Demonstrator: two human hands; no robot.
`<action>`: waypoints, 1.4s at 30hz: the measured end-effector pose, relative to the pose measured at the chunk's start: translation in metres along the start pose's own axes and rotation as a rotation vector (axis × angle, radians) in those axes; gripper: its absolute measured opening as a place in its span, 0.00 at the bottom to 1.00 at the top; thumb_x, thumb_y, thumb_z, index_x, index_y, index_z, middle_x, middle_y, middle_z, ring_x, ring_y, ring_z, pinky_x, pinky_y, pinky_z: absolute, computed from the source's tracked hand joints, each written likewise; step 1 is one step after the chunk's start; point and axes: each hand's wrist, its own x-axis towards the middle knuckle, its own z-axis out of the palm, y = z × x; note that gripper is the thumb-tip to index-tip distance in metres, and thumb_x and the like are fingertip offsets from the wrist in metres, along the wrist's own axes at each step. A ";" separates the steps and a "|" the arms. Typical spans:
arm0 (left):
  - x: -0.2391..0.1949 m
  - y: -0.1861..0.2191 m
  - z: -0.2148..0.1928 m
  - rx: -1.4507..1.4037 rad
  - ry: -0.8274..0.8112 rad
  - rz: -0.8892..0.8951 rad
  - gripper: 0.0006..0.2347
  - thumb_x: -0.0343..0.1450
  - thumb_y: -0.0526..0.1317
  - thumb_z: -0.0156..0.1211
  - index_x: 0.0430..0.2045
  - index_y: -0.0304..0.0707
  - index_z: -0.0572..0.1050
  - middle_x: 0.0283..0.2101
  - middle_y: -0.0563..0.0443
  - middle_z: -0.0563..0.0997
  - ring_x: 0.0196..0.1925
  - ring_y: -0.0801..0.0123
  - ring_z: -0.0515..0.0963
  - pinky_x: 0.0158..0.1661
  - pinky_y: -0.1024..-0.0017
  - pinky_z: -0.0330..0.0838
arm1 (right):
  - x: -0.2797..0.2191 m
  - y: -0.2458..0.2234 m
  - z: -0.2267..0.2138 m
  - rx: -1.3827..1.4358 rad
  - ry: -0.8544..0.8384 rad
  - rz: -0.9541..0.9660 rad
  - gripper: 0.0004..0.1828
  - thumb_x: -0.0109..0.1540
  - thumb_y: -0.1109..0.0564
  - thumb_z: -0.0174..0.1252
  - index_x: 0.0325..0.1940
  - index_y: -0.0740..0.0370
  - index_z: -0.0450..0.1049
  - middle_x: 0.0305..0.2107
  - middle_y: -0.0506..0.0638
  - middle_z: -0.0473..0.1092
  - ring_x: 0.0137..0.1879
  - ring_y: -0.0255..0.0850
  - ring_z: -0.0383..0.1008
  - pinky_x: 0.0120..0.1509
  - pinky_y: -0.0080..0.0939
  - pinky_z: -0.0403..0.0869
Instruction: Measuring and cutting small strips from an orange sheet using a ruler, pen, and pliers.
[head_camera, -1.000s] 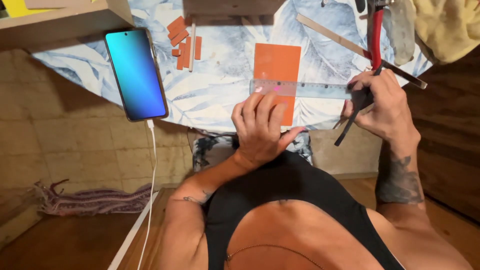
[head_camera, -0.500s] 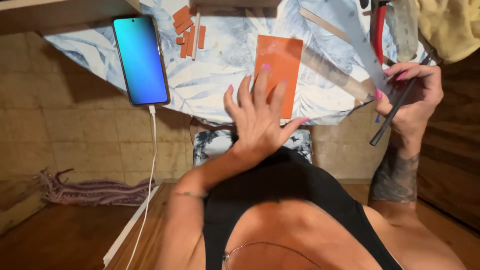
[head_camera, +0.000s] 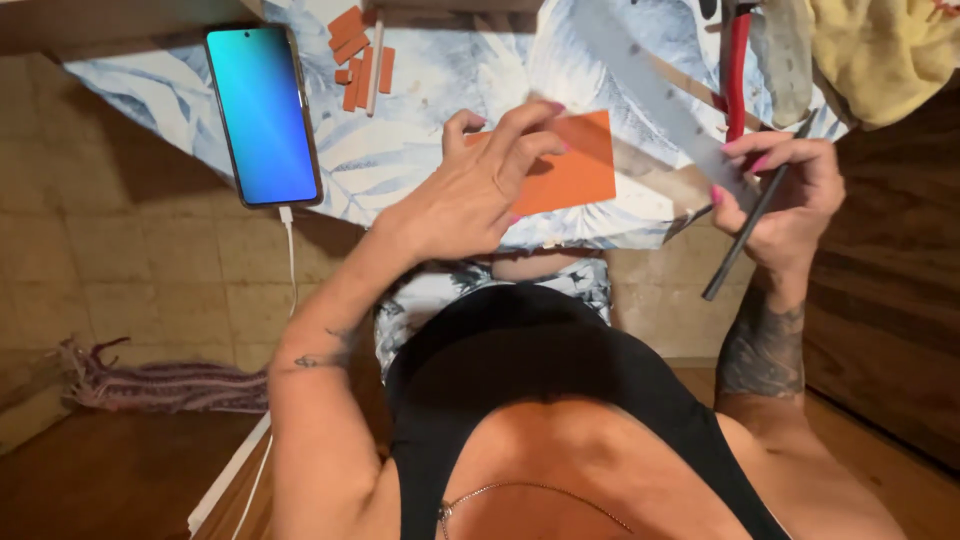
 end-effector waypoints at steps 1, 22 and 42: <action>0.000 0.001 -0.003 0.002 0.001 -0.003 0.31 0.47 0.22 0.42 0.45 0.42 0.51 0.57 0.48 0.47 0.46 0.63 0.76 0.47 0.63 0.44 | 0.002 0.005 0.002 0.003 -0.001 -0.002 0.17 0.51 0.72 0.53 0.35 0.69 0.52 0.34 0.70 0.64 0.42 0.52 0.67 0.39 0.39 0.69; -0.022 0.016 0.071 0.531 0.641 -0.064 0.20 0.66 0.55 0.42 0.43 0.40 0.67 0.46 0.51 0.71 0.48 0.63 0.71 0.50 0.60 0.59 | 0.034 0.002 0.052 -0.092 -0.270 -0.293 0.13 0.52 0.65 0.60 0.21 0.65 0.61 0.30 0.61 0.70 0.32 0.56 0.65 0.36 0.47 0.66; -0.018 0.007 0.072 0.536 0.590 -0.092 0.22 0.67 0.55 0.38 0.45 0.38 0.67 0.50 0.51 0.68 0.54 0.62 0.66 0.54 0.58 0.57 | 0.028 0.009 0.042 -0.107 -0.181 -0.145 0.15 0.51 0.63 0.64 0.23 0.64 0.61 0.29 0.60 0.70 0.32 0.56 0.67 0.36 0.47 0.63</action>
